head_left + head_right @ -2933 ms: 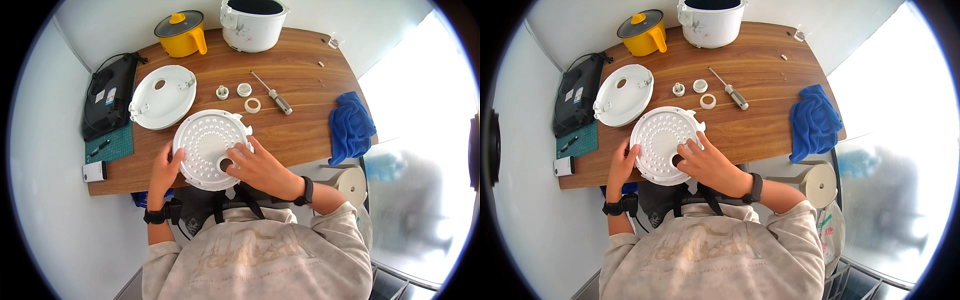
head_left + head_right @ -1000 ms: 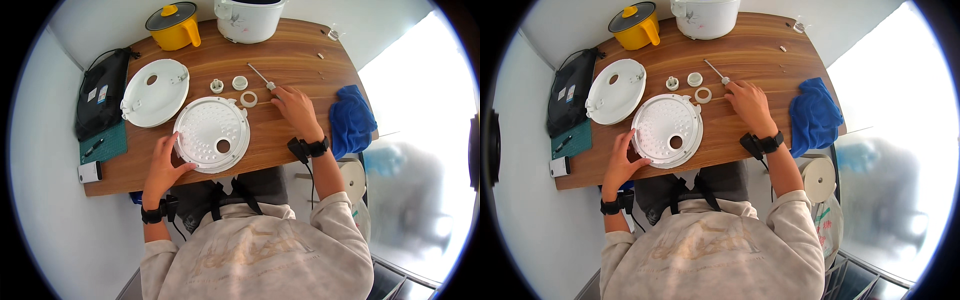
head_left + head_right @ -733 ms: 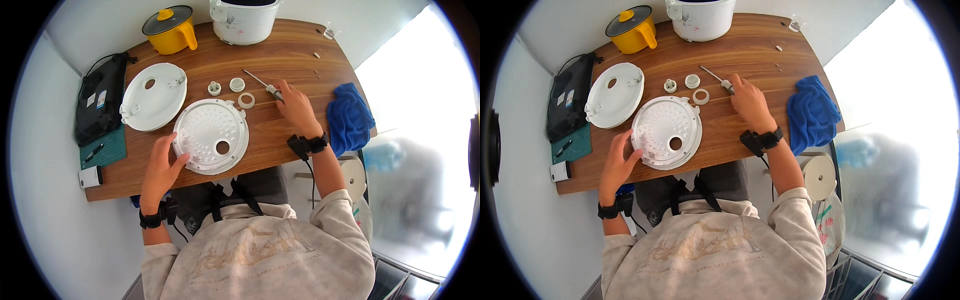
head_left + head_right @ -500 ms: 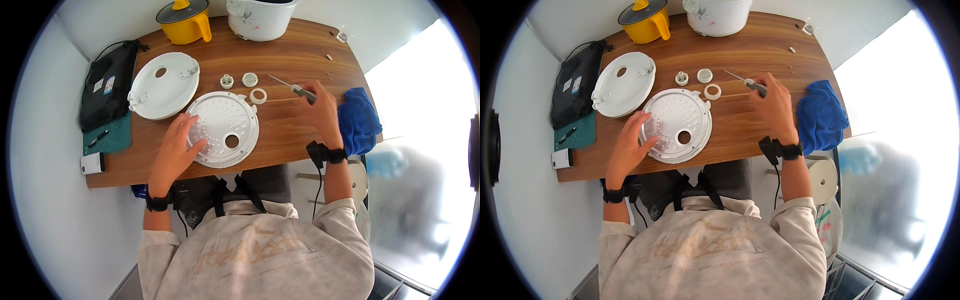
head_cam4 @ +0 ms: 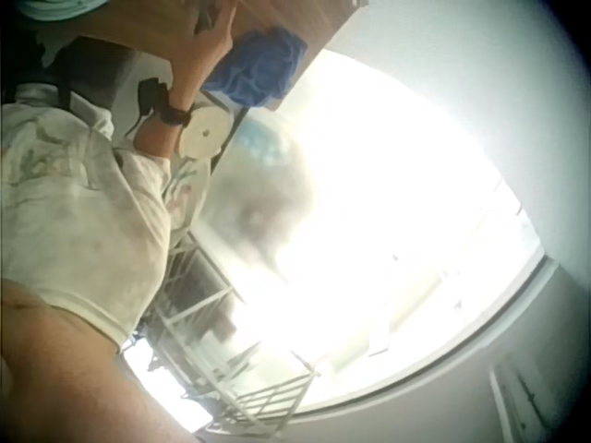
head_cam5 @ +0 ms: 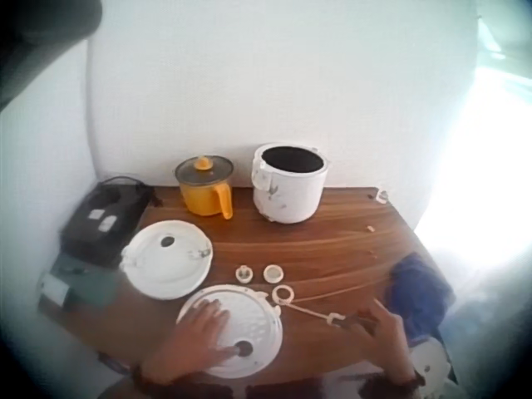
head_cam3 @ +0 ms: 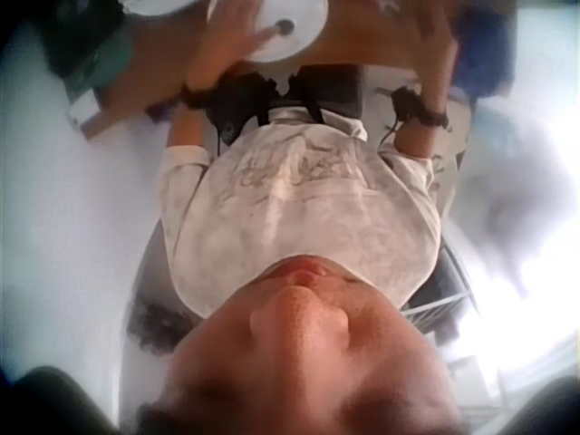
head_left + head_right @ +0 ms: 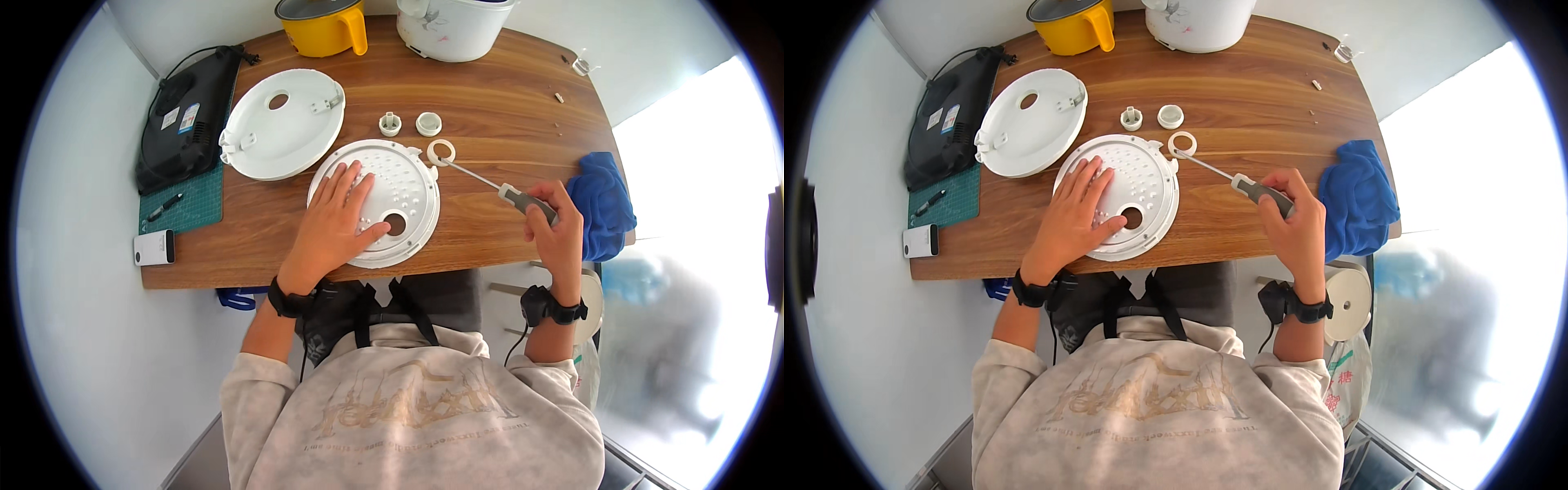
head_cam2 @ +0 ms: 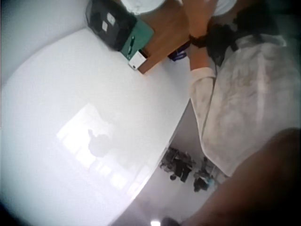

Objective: The person assembles a white rice cooker by hand, using a screwdriver to secure screws on the lid and body. They attach the inner lid, seal ring, and outer lid, then place the lid onto the cooker body and tighten the screws.

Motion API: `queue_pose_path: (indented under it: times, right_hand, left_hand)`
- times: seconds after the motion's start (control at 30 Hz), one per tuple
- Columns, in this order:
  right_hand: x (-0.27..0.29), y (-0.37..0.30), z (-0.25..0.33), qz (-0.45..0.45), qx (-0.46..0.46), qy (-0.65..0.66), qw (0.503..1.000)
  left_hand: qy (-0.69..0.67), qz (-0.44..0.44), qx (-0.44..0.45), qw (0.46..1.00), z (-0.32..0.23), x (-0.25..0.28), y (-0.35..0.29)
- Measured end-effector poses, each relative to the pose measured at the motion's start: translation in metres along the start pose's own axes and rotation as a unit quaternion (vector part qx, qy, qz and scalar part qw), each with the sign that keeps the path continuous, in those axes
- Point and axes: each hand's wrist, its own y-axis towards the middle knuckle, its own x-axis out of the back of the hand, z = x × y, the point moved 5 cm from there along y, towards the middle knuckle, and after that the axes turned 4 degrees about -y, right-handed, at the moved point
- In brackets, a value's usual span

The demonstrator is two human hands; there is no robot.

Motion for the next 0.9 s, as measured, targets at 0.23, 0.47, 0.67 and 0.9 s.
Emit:
queue_pose_path:
  times: [0.23,0.47,0.67,0.9]
  right_hand:
    - [-0.016,-0.003,0.003,0.014,0.041,0.034,0.998]
    - [-0.021,-0.01,-0.002,0.026,0.021,0.071,0.997]
    - [-0.02,-0.013,-0.008,0.016,0.017,0.086,0.996]
    - [-0.004,-0.021,-0.015,0.009,0.017,0.075,0.997]
  left_hand:
    - [0.009,-0.027,-0.02,0.999,0.0,-0.003,-0.001]
    - [0.027,-0.039,-0.026,0.999,-0.002,-0.003,-0.003]
    - [-0.012,-0.02,-0.026,0.999,0.003,-0.001,-0.003]
    - [-0.465,-0.038,0.123,0.876,0.051,0.031,-0.009]
